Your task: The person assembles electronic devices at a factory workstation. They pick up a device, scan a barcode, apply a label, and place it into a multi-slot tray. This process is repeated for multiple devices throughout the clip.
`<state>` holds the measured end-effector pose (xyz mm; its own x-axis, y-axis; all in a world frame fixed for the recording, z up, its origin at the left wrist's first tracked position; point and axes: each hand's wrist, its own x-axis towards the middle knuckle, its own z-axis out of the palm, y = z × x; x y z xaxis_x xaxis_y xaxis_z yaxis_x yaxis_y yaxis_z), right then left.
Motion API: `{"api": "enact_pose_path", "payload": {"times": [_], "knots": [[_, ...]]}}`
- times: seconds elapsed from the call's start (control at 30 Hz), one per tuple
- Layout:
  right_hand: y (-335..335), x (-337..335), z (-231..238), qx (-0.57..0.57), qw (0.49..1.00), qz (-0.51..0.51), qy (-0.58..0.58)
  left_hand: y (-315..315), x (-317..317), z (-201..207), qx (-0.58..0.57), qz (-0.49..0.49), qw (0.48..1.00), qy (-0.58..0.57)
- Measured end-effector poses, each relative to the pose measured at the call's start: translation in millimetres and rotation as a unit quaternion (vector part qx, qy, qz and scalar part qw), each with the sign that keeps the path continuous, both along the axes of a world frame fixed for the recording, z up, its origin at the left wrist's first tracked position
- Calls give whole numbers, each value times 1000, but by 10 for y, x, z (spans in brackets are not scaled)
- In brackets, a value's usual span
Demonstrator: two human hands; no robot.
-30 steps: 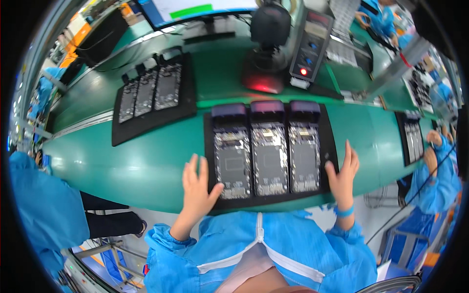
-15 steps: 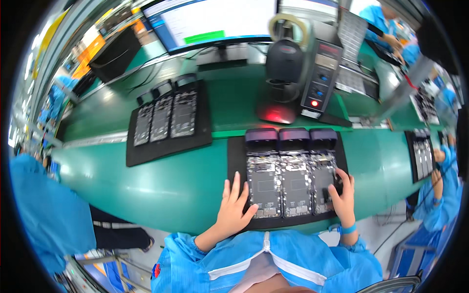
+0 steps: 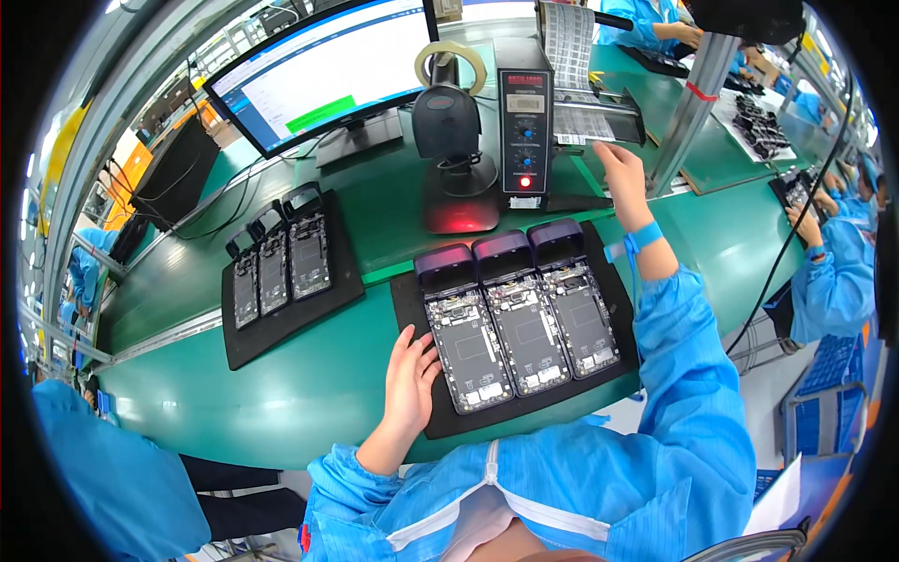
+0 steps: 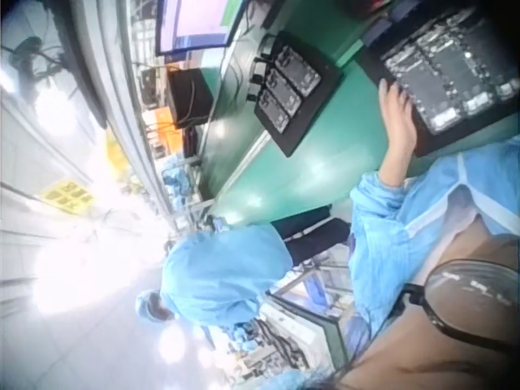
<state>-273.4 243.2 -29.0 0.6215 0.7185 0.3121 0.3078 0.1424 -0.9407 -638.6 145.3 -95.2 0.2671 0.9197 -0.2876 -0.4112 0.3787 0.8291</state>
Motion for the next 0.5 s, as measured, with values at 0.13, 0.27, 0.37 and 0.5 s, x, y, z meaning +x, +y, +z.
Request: {"api": "enact_pose_path", "payload": {"times": [0.13, 0.27, 0.37, 0.5], "knots": [[199, -67, 15, 8, 997, -15, 75, 193, -102, 13, -100, -249, 963, -3], [298, -100, -45, 19, 995, -12, 97, 164, 11, -56, -90, -204, 974, 36], [211, -143, -13, 13, 989, 1, 149, 90, -74, 57, -92, -180, 978, -55], [164, -863, -9, 58, 977, 74, 193, 104, -200, 345, -75, -150, 976, -141]]}}
